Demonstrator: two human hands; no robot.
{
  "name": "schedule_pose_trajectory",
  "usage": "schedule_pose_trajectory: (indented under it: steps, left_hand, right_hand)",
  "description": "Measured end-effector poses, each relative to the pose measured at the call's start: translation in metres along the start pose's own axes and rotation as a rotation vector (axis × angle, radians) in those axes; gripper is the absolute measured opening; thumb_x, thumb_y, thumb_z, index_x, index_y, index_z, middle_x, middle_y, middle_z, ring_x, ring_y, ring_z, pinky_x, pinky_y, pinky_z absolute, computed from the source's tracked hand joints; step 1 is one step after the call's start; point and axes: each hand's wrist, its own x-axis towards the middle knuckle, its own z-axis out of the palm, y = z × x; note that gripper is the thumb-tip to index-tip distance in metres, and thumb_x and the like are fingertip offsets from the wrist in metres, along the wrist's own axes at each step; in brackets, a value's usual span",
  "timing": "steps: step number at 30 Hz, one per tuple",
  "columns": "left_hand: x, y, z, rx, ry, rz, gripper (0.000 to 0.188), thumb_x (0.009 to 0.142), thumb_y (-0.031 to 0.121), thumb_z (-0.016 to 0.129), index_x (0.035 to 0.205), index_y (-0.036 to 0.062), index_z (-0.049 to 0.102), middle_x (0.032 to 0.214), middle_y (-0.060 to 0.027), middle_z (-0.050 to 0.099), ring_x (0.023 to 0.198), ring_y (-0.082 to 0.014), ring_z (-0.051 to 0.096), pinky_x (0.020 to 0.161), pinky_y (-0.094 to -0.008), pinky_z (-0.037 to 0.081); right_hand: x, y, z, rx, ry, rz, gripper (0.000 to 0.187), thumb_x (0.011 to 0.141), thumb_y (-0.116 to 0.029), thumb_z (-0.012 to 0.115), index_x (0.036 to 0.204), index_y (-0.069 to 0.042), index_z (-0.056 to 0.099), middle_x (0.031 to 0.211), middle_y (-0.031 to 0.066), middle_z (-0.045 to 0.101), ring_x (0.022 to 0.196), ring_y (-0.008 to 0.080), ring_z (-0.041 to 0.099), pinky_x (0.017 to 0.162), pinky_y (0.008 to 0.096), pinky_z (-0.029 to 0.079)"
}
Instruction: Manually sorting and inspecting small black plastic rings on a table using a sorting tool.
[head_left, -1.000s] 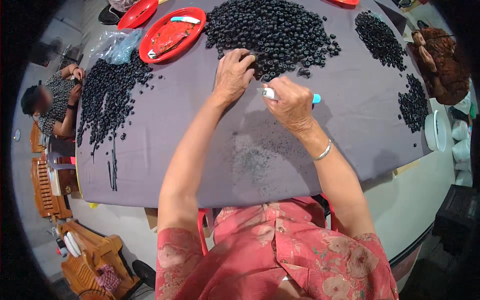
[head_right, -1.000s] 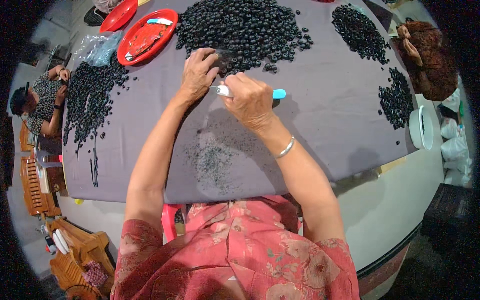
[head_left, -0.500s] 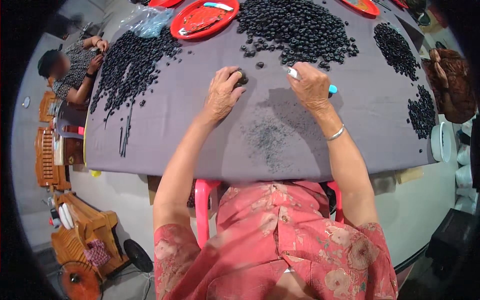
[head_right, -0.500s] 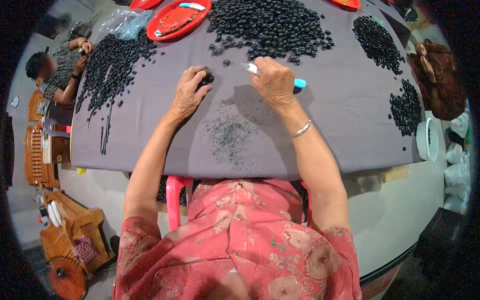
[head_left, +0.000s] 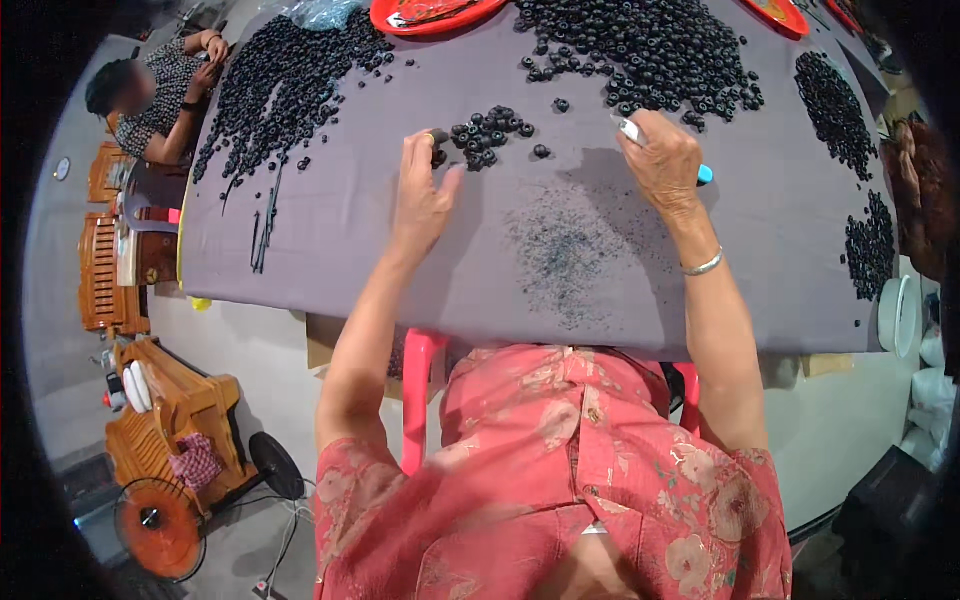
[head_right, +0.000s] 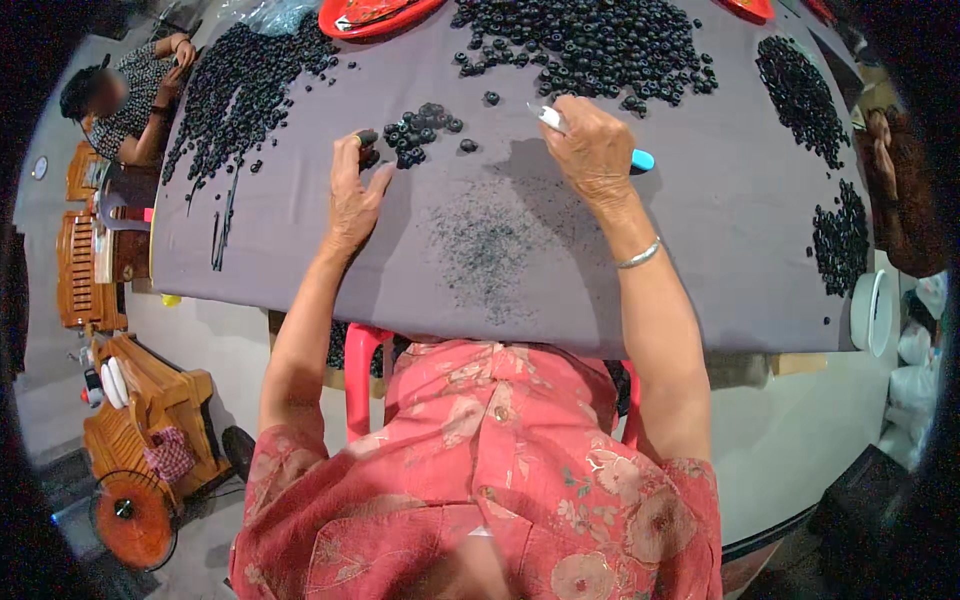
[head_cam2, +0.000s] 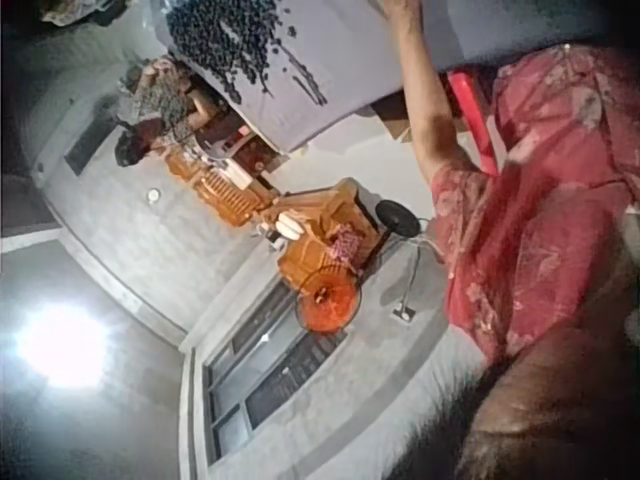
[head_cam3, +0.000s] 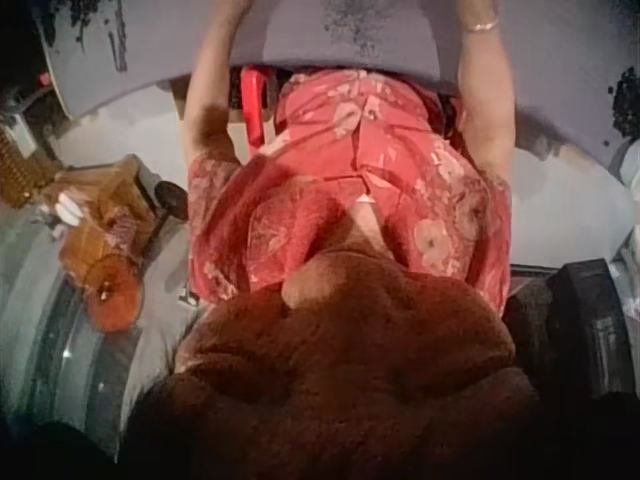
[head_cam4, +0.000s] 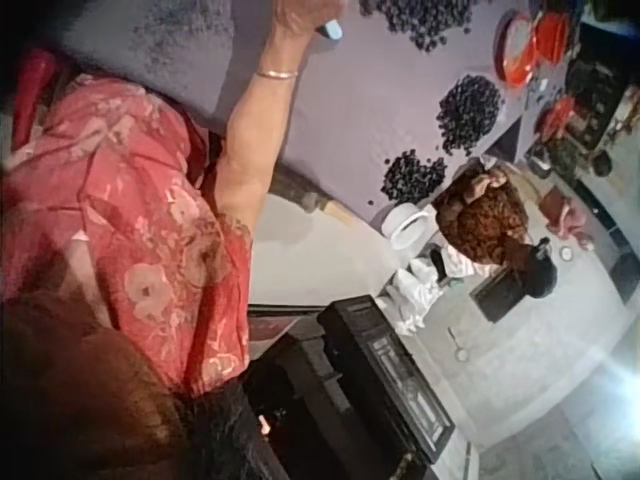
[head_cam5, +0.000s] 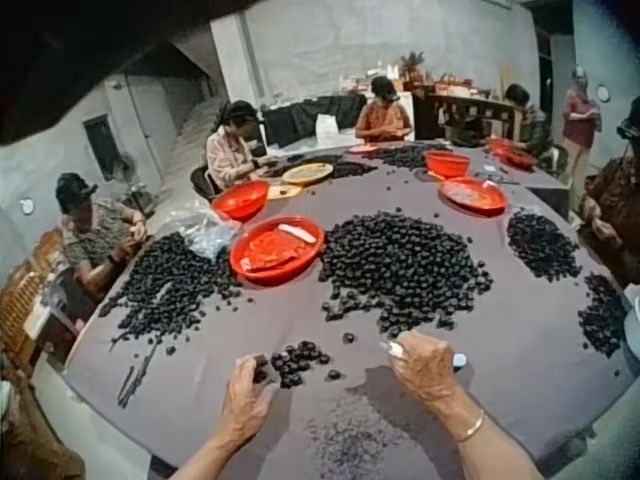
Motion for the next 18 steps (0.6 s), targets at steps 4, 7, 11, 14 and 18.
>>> schedule_pose_trajectory:
  steps: [4,7,11,14,18]
  left_hand:
    - [0.018,0.004,0.002,-0.088,0.021,-0.139,0.029,0.082,0.007,0.067,0.108,0.0012,0.057,0.099,-0.0094,0.053,0.089,-0.0232,0.058,0.080,-0.0333,0.048]
    - [0.038,0.006,0.007,-0.057,0.018,-0.088,0.021,0.082,0.011,0.066,0.100,0.0009,0.060,0.091,-0.0099,0.055,0.081,-0.0241,0.058,0.075,-0.0344,0.047]
    - [0.056,-0.009,0.015,0.201,-0.057,-0.022,0.021,0.082,0.015,0.067,0.096,0.0003,0.062,0.086,-0.0117,0.056,0.078,-0.0266,0.057,0.071,-0.0367,0.046]
    - [0.064,-0.008,0.012,0.205,-0.213,-0.116,0.020,0.081,0.017,0.066,0.092,0.0007,0.063,0.084,-0.0130,0.056,0.078,-0.0293,0.056,0.070,-0.0380,0.044]
    - [0.065,-0.009,0.007,0.152,-0.263,-0.101,0.017,0.082,0.014,0.057,0.094,0.0026,0.064,0.087,-0.0175,0.054,0.088,-0.0365,0.056,0.077,-0.0441,0.044]
  right_hand:
    - [-0.003,0.003,-0.001,-0.011,-0.007,-0.008,0.012,0.073,-0.013,0.071,0.073,-0.008,0.059,0.067,0.0095,0.059,0.060,0.0297,0.060,0.053,0.0387,0.047]
    - [-0.004,0.002,0.002,-0.046,-0.038,-0.014,0.010,0.074,-0.012,0.069,0.075,-0.009,0.060,0.067,0.0095,0.059,0.060,0.0296,0.060,0.052,0.0388,0.047]
    - [-0.004,0.002,0.001,-0.038,-0.060,-0.016,0.010,0.076,-0.013,0.069,0.075,-0.009,0.060,0.067,0.0092,0.059,0.060,0.0297,0.060,0.052,0.0387,0.046]
    - [-0.004,0.005,0.002,-0.054,-0.059,0.008,0.010,0.076,-0.013,0.069,0.076,-0.008,0.060,0.067,0.0090,0.059,0.061,0.0296,0.060,0.053,0.0384,0.046]
    - [-0.003,0.002,0.000,-0.024,-0.090,0.021,0.011,0.076,-0.013,0.070,0.075,-0.008,0.060,0.067,0.0087,0.058,0.061,0.0294,0.060,0.053,0.0382,0.046]
